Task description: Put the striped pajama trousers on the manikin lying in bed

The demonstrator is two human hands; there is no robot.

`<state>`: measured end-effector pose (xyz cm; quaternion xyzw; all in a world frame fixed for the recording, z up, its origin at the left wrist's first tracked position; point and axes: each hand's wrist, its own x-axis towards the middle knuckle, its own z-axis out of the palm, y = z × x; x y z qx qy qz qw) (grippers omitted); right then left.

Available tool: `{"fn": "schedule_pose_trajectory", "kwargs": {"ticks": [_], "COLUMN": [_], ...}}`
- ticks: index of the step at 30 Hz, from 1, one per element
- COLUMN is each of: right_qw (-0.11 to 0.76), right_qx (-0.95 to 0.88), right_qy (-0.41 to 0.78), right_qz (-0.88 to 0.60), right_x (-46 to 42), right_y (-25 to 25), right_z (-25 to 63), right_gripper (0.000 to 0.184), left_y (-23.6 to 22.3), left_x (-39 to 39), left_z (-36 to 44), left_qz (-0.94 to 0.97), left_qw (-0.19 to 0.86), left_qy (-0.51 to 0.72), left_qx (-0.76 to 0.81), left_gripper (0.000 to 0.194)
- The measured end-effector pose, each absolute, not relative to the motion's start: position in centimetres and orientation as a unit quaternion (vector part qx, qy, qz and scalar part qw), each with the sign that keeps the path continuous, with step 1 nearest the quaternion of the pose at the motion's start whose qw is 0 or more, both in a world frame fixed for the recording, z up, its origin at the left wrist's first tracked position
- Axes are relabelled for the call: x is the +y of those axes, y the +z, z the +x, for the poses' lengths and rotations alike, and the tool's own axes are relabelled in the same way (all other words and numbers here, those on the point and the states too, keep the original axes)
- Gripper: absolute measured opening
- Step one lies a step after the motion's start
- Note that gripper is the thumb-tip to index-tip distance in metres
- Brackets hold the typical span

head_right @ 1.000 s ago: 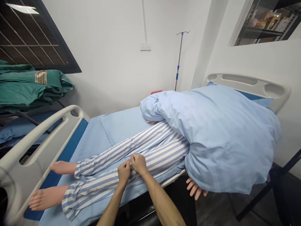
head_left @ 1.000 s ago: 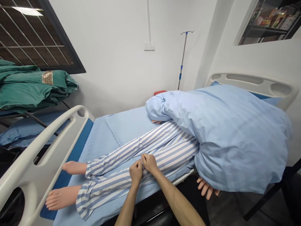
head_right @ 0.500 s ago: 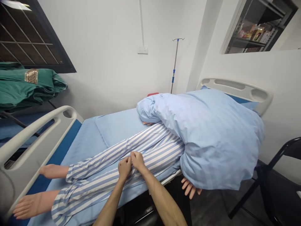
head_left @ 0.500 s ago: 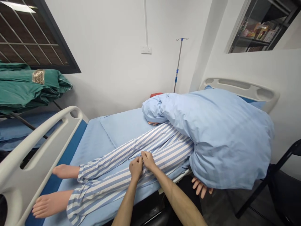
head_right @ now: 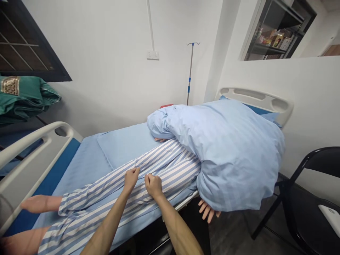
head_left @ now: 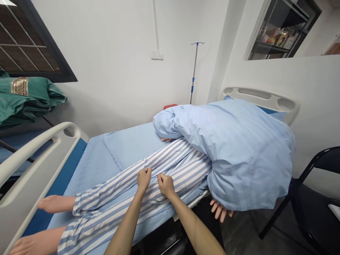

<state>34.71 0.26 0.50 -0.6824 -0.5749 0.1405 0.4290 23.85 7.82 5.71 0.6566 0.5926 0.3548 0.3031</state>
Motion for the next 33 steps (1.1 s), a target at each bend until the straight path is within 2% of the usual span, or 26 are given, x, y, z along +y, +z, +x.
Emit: {"fn": "schedule_pose_trajectory", "kwargs": {"ticks": [3, 6, 9, 13, 21, 27, 31, 33], "right_qw": [0.445, 0.473, 0.506, 0.537, 0.504, 0.504, 0.545, 0.571], "right_qx": [-0.575, -0.557, -0.532, -0.513, -0.543, -0.493, -0.481, -0.465], "right_qy": [0.148, 0.159, 0.175, 0.213, 0.186, 0.154, 0.169, 0.170], "right_qz": [-0.670, -0.664, -0.656, -0.635, -0.645, -0.692, -0.666, -0.655], "right_x": [0.3, 0.3, 0.3, 0.9, 1.6, 1.2, 0.2, -0.8], "right_y": [0.6, 0.7, 0.6, 1.1, 3.5, 1.6, 1.3, 1.0], "right_z": [34.8, 35.0, 35.1, 35.6, 37.6, 37.6, 37.5, 37.5], "right_gripper": [0.045, 0.047, 0.046, 0.045, 0.044, 0.040, 0.043, 0.045], "left_y": [7.2, 6.2, 3.6, 1.2, 0.4, 4.0, 8.2, 8.8], "left_x": [7.9, 6.5, 4.1, 2.0, 1.1, 1.8, 4.5, 5.9], "left_z": [25.3, 27.0, 28.4, 29.2, 28.7, 30.4, 32.0, 32.3], "left_qz": [0.622, 0.583, 0.566, 0.589, 0.639, 0.563, 0.551, 0.545], "left_qw": [0.338, 0.372, 0.389, 0.346, 0.324, 0.388, 0.420, 0.417], "left_qy": [0.432, 0.477, 0.467, 0.444, 0.404, 0.455, 0.504, 0.512], "left_qx": [0.559, 0.542, 0.557, 0.581, 0.568, 0.570, 0.516, 0.516], "left_gripper": [0.040, 0.041, 0.037, 0.036, 0.036, 0.039, 0.041, 0.041]}}
